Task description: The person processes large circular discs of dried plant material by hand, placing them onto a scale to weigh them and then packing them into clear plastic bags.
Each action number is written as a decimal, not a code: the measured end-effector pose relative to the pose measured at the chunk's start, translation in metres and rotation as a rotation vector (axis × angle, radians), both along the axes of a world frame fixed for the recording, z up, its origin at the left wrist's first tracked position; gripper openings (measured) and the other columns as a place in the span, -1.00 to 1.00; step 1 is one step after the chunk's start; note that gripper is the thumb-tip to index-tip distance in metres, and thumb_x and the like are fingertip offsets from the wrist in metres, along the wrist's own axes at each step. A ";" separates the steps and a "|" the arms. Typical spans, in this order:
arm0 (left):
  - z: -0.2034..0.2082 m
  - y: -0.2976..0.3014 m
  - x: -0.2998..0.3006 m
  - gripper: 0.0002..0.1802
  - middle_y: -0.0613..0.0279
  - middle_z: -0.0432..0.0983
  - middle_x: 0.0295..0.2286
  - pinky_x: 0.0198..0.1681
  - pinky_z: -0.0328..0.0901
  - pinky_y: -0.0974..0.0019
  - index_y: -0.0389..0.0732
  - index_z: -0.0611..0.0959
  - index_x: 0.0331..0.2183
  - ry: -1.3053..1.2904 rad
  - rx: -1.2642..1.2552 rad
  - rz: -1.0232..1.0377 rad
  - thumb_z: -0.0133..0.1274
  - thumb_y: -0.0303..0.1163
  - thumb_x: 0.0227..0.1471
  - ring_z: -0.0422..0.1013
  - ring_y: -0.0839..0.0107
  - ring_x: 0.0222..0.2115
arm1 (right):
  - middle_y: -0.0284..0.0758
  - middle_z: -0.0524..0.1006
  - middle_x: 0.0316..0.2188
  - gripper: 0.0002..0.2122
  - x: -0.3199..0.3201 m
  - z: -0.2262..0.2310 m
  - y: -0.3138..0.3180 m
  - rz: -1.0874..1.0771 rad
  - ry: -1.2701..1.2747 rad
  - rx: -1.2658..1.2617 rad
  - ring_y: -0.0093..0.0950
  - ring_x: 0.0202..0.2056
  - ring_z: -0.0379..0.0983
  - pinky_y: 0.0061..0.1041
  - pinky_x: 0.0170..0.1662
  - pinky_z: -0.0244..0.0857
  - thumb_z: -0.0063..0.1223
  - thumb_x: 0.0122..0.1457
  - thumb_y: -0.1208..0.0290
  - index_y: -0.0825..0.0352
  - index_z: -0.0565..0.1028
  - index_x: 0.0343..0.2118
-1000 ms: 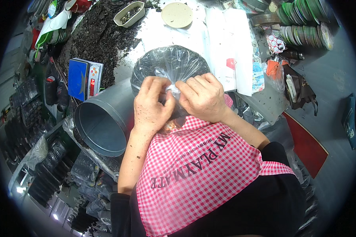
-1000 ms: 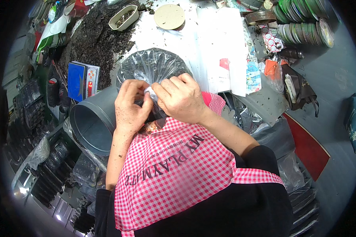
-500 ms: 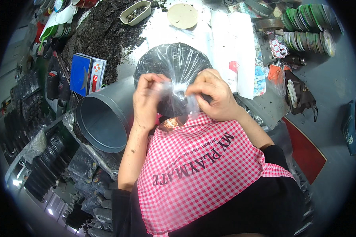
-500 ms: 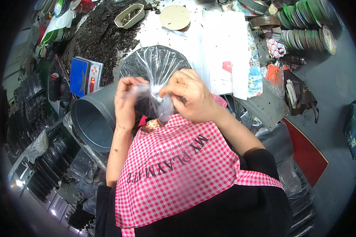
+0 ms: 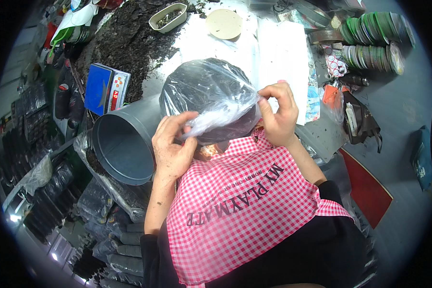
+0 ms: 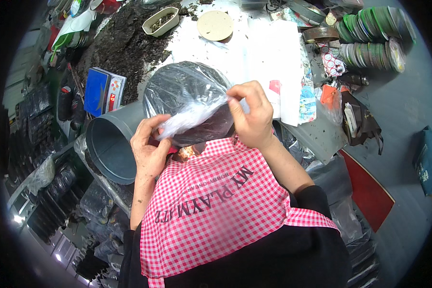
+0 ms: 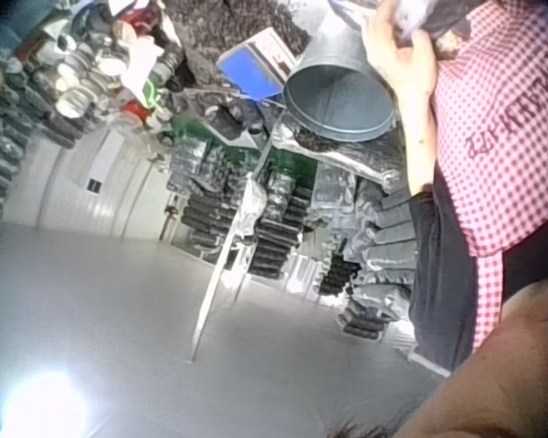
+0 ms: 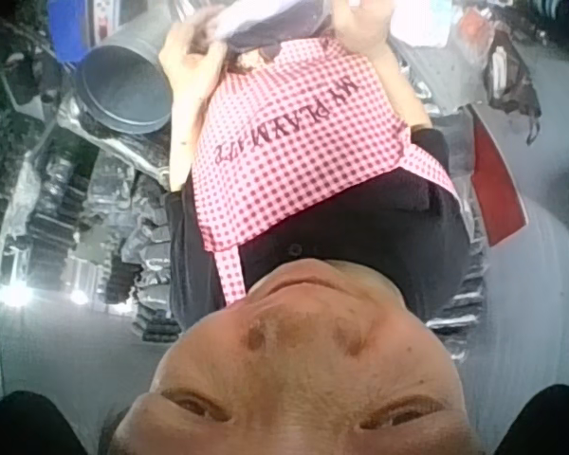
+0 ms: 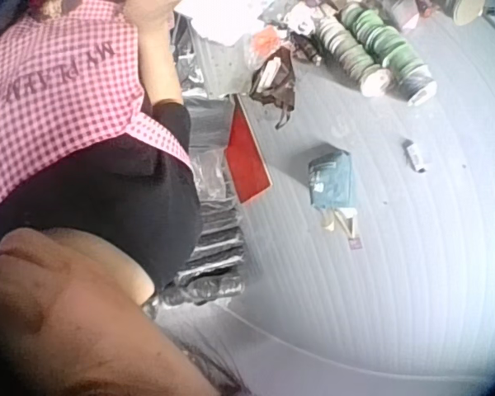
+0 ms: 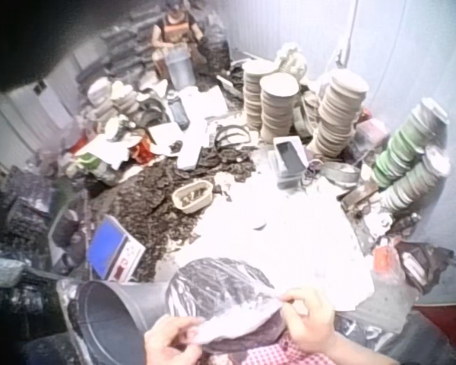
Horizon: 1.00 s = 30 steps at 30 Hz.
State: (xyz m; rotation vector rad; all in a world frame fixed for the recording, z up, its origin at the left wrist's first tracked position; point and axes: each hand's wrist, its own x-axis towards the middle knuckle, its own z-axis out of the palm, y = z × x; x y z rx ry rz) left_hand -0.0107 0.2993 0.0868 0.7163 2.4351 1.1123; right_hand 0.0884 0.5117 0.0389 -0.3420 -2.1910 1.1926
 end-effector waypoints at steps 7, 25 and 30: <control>0.019 0.001 0.001 -0.67 0.35 0.35 -0.58 0.05 0.19 -0.01 -0.07 0.71 -0.42 0.129 0.178 -0.381 0.24 -0.36 -0.44 0.34 0.33 -0.44 | -0.27 0.46 -0.36 -0.76 -0.011 0.006 -0.008 0.067 0.101 0.227 -0.32 -0.29 0.44 -0.37 -0.22 0.35 0.27 -0.13 0.49 0.22 0.54 -0.32; 0.087 0.068 0.003 -0.61 0.17 0.48 -0.22 -0.39 0.40 0.19 -0.20 0.55 -0.14 0.365 -0.369 -0.274 0.02 -0.49 -0.13 0.49 0.12 -0.47 | -0.12 0.50 -0.21 -0.55 0.002 0.041 0.011 0.152 0.164 -0.872 -0.34 -0.14 0.42 -0.41 0.02 0.23 -0.41 0.24 0.30 0.61 0.46 -0.14; 0.055 0.082 -0.001 -0.79 0.04 0.52 -0.32 -0.39 0.41 0.17 -0.30 0.58 -0.31 0.309 -0.276 -0.505 0.02 -0.53 -0.10 0.50 0.06 -0.44 | -0.10 0.41 -0.14 -0.50 0.007 0.044 0.012 0.312 0.154 -0.815 -0.31 -0.05 0.34 -0.38 0.06 0.19 -0.38 0.16 0.24 0.63 0.44 -0.11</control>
